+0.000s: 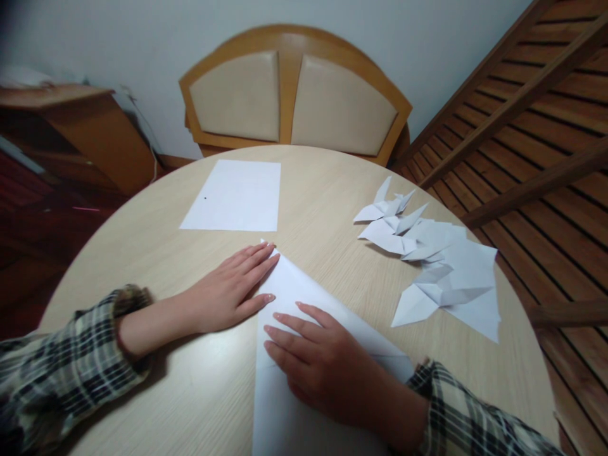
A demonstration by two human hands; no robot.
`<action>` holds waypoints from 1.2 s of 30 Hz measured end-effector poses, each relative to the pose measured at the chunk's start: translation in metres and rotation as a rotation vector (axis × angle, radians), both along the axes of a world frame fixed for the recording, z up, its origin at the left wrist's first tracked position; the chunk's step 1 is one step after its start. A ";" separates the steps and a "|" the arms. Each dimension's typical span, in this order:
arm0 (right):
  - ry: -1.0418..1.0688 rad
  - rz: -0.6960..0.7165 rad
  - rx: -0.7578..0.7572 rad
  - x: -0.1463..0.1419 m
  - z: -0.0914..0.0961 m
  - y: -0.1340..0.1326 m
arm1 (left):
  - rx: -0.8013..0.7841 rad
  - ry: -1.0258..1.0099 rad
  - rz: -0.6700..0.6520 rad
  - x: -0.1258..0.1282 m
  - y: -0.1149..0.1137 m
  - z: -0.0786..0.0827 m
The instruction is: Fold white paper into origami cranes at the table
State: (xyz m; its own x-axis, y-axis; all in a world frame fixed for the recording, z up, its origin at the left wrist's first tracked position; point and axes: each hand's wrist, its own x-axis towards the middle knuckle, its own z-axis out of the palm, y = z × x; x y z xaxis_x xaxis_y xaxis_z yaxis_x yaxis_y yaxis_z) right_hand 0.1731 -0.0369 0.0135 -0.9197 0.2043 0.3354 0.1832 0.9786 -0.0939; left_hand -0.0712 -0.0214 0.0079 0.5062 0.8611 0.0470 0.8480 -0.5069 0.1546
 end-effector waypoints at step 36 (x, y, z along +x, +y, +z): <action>0.013 0.001 -0.026 0.000 -0.001 -0.001 | 0.038 0.010 0.016 0.000 0.002 0.001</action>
